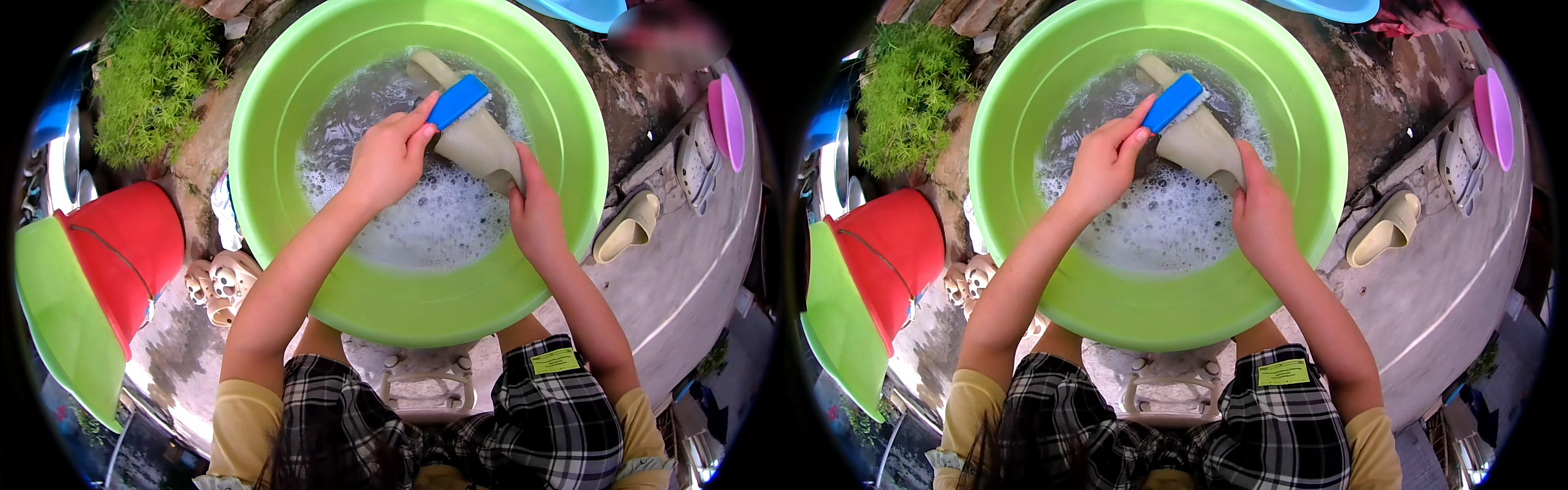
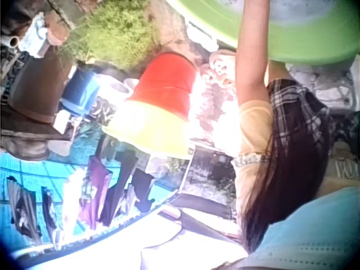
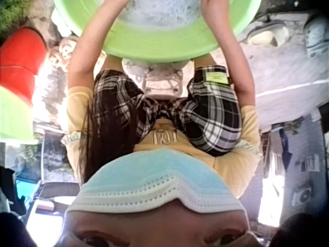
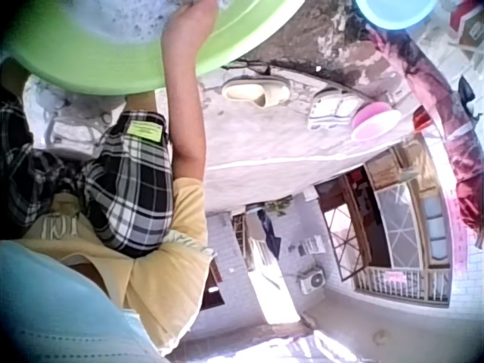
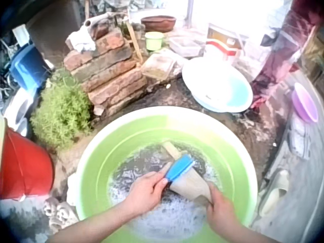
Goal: The person scrubs a beige slipper with a blue brush in a green basin filled with soapy water. They repeatedly dip the slipper and brush into the water, scrubbing the sole and upper surfaces of the footwear.
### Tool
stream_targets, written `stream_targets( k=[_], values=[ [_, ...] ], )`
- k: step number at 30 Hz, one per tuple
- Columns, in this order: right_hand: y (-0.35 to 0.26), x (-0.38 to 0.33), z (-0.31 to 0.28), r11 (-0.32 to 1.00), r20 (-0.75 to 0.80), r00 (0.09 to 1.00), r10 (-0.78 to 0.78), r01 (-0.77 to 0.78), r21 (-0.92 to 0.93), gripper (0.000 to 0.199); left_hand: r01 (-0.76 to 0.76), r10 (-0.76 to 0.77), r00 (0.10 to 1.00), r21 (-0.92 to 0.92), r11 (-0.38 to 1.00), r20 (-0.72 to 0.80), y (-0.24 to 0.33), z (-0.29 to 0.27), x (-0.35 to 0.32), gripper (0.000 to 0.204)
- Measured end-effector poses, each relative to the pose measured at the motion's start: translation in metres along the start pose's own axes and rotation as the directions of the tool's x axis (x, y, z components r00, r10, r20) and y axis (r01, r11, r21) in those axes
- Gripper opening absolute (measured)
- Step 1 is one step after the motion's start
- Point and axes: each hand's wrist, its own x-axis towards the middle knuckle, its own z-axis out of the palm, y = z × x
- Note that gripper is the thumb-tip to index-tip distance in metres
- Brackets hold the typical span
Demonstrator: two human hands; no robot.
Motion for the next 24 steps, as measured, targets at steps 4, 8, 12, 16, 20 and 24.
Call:
stream_targets(
  k=[4,8,12,16,20,24],
  values=[
    [-0.002,-0.006,-0.005,0.971,0.071,0.996,-0.058,0.073,-0.228,0.057,0.181,-0.107,0.976,0.427,0.886,-0.190,-0.042,-0.005,0.023,0.035],
    [0.004,-0.010,-0.002,0.964,0.078,0.994,-0.071,0.089,-0.251,0.058,-0.029,0.022,0.999,0.364,0.931,0.024,-0.014,0.009,0.004,0.037],
    [0.013,-0.012,0.000,0.968,0.089,0.995,-0.054,0.074,-0.238,0.059,0.094,-0.042,0.989,0.394,0.914,-0.139,-0.039,0.009,0.019,0.036],
    [0.019,-0.005,-0.005,0.980,0.059,0.997,-0.047,0.058,-0.193,0.059,0.222,-0.136,0.971,0.526,0.821,-0.196,-0.064,-0.013,0.035,0.036],
    [0.010,-0.002,-0.011,0.996,0.054,0.997,-0.046,0.050,-0.068,0.056,0.308,-0.251,0.938,0.248,0.918,-0.238,-0.094,-0.012,0.025,0.034],
    [0.019,0.006,-0.019,0.997,0.009,0.998,-0.063,0.062,0.043,0.054,0.267,-0.278,0.952,-0.099,0.959,-0.124,-0.021,0.002,0.011,0.036]
  ],
)
